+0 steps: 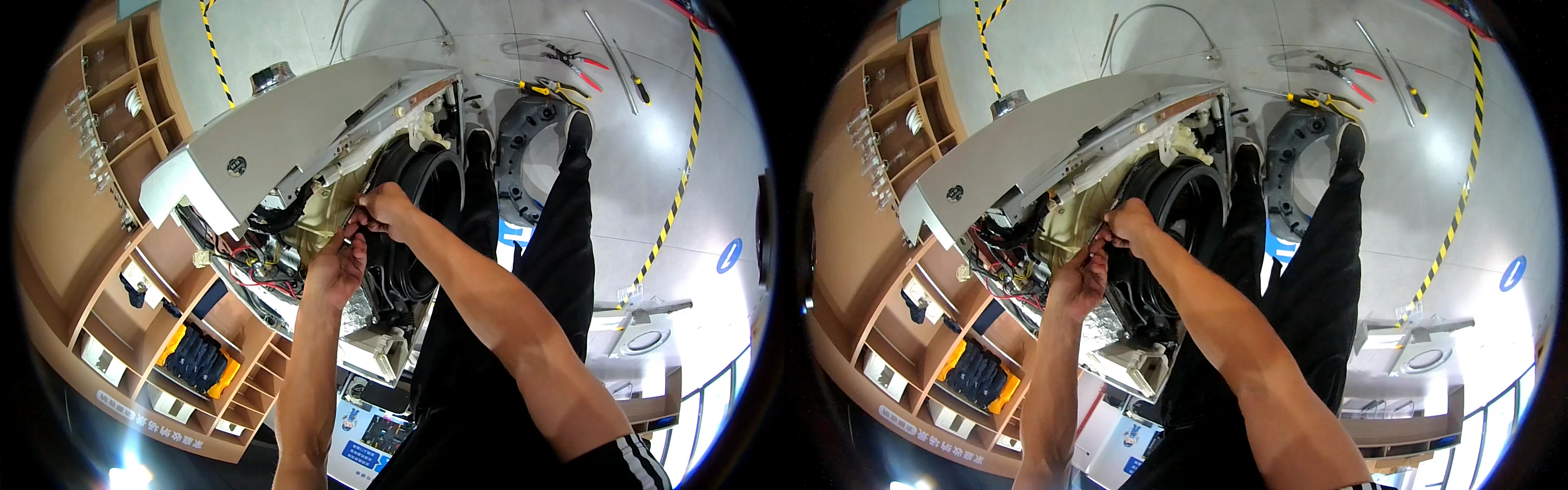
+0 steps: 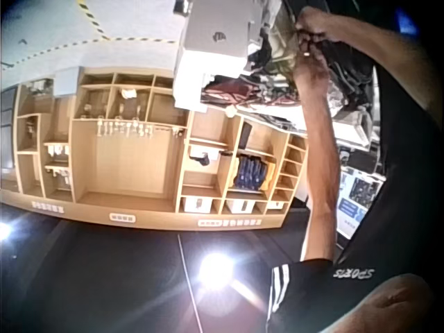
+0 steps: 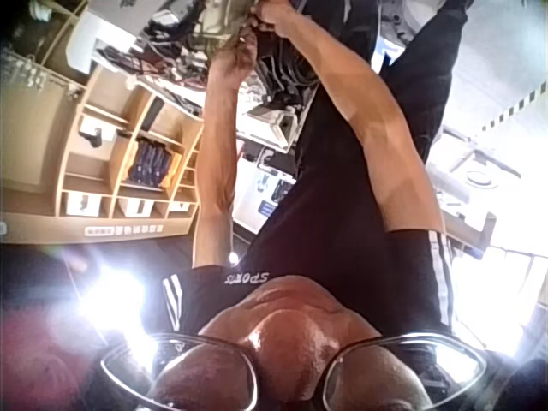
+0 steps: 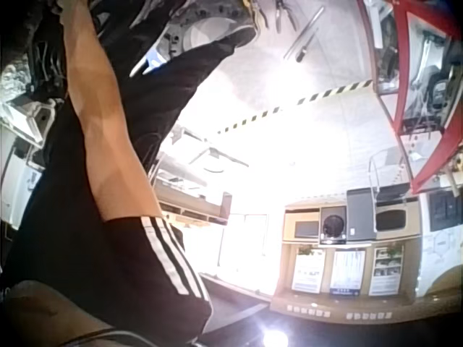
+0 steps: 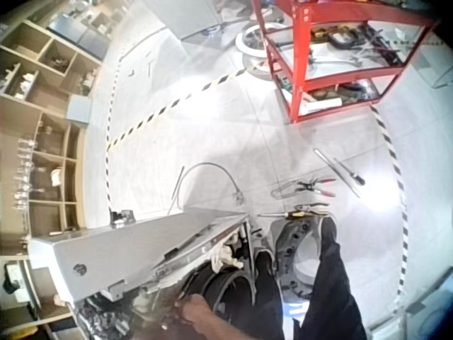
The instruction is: The person connects wires and adjusts small components inside a disassembled washing machine by hand.
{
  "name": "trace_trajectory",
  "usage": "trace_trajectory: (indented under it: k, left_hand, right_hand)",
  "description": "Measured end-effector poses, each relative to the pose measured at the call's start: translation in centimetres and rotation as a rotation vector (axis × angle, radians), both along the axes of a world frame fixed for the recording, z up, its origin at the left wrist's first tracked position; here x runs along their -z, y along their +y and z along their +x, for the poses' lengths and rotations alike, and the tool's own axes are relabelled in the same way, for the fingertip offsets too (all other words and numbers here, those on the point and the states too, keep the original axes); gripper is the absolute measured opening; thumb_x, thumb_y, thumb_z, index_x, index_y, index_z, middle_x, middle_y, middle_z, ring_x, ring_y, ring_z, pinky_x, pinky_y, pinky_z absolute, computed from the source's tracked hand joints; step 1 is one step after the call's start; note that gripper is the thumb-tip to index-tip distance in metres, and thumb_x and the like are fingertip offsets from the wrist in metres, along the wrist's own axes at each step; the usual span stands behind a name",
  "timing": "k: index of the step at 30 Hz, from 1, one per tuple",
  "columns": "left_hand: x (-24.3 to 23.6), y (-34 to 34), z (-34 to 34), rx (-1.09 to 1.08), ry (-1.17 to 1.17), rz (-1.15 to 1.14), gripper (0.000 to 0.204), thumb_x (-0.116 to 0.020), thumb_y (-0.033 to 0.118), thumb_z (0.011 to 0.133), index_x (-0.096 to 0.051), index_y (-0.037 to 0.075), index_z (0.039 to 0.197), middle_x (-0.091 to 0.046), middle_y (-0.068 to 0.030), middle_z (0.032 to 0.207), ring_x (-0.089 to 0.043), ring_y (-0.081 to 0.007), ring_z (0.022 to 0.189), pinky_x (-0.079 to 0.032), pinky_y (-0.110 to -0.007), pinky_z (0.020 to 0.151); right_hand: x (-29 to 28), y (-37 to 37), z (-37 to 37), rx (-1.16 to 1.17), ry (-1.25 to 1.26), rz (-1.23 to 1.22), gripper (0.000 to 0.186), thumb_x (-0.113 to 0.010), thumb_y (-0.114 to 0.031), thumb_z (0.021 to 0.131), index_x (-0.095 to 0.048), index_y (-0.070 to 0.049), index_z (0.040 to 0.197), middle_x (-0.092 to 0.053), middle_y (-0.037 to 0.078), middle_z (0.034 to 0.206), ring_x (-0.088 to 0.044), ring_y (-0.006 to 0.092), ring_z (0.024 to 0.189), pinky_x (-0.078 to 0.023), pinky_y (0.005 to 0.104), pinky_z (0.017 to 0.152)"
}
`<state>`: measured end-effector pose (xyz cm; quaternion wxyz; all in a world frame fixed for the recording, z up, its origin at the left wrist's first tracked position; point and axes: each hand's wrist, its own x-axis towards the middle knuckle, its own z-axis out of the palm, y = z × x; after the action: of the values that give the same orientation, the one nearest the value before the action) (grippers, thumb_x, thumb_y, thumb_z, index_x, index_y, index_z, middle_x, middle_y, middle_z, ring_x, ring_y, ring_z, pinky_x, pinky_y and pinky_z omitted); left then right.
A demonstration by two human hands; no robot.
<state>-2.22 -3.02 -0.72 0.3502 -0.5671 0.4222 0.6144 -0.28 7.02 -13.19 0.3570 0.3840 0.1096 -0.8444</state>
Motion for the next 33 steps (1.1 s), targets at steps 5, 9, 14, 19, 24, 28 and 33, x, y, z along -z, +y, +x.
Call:
trace_trajectory:
  k: [5,9,14,19,24,28,33]
  left_hand:
    - [-0.7,1.8,-0.2,0.296,0.030,-0.242,0.024,-0.044,0.015,0.095,-0.050,0.002,0.114,-0.058,-0.0118,0.098,-0.060,-0.0158,0.081,-0.054,-0.022,0.065]
    - [-0.6,2.3,0.2,0.366,0.103,-0.271,0.021,-0.045,0.007,0.093,-0.050,0.001,0.113,-0.058,-0.0129,0.100,-0.062,-0.0195,0.089,-0.055,-0.025,0.071]
    - [-0.3,3.0,0.5,0.408,0.109,-0.311,0.025,-0.041,-0.002,0.091,-0.047,0.000,0.116,-0.056,-0.0107,0.105,-0.060,-0.0208,0.093,-0.055,-0.029,0.079]
    - [-0.1,2.7,1.0,0.308,0.189,-0.295,0.026,-0.041,-0.002,0.091,-0.044,-0.003,0.117,-0.054,-0.0134,0.109,-0.058,-0.0236,0.098,-0.051,-0.033,0.087]
    - [-2.1,5.0,1.0,0.104,0.112,-0.174,0.024,-0.042,0.005,0.092,-0.040,-0.009,0.112,-0.053,-0.0217,0.109,-0.054,-0.0300,0.105,-0.048,-0.039,0.091]
    - [-2.5,3.5,1.5,0.047,0.075,-0.165,0.029,-0.037,0.017,0.096,-0.037,-0.009,0.108,-0.050,-0.0258,0.112,-0.053,-0.0320,0.103,-0.048,-0.040,0.090]
    - [-1.6,2.8,1.0,0.024,-0.012,-0.136,0.031,-0.030,0.024,0.098,-0.038,-0.006,0.103,-0.050,-0.0243,0.109,-0.054,-0.0312,0.099,-0.048,-0.040,0.090]
  right_hand:
    - [-0.4,1.2,-0.2,-0.085,0.017,0.094,0.024,-0.056,-0.013,0.084,-0.059,0.004,0.067,-0.060,0.011,0.061,-0.051,0.0141,0.045,-0.040,0.0239,0.039]
    - [0.7,0.6,-0.4,-0.258,0.142,0.404,0.023,-0.059,-0.013,0.083,-0.060,0.004,0.067,-0.061,0.011,0.063,-0.056,0.0154,0.051,-0.045,0.0255,0.042]
    - [-0.5,1.4,-0.9,-0.132,-0.047,0.232,0.016,-0.061,-0.006,0.079,-0.061,0.009,0.075,-0.064,0.016,0.071,-0.066,0.0261,0.060,-0.050,0.0332,0.042]
    - [-1.2,1.8,-1.8,-0.089,-0.164,0.093,0.014,-0.056,-0.002,0.082,-0.058,0.011,0.081,-0.063,0.017,0.070,-0.064,0.0247,0.056,-0.051,0.0318,0.041]
    - [-0.3,1.7,-1.4,-0.141,-0.087,0.077,0.014,-0.051,-0.008,0.087,-0.057,0.005,0.086,-0.062,0.013,0.069,-0.063,0.0211,0.059,-0.051,0.0287,0.047]
    - [-0.7,1.9,-1.4,-0.123,-0.070,0.048,0.016,-0.051,-0.009,0.087,-0.057,0.005,0.083,-0.061,0.013,0.069,-0.062,0.0200,0.058,-0.050,0.0288,0.048]
    - [-0.5,2.0,-1.1,-0.087,-0.056,0.012,0.014,-0.051,-0.006,0.085,-0.056,0.005,0.079,-0.060,0.013,0.067,-0.061,0.0196,0.056,-0.049,0.0285,0.045]
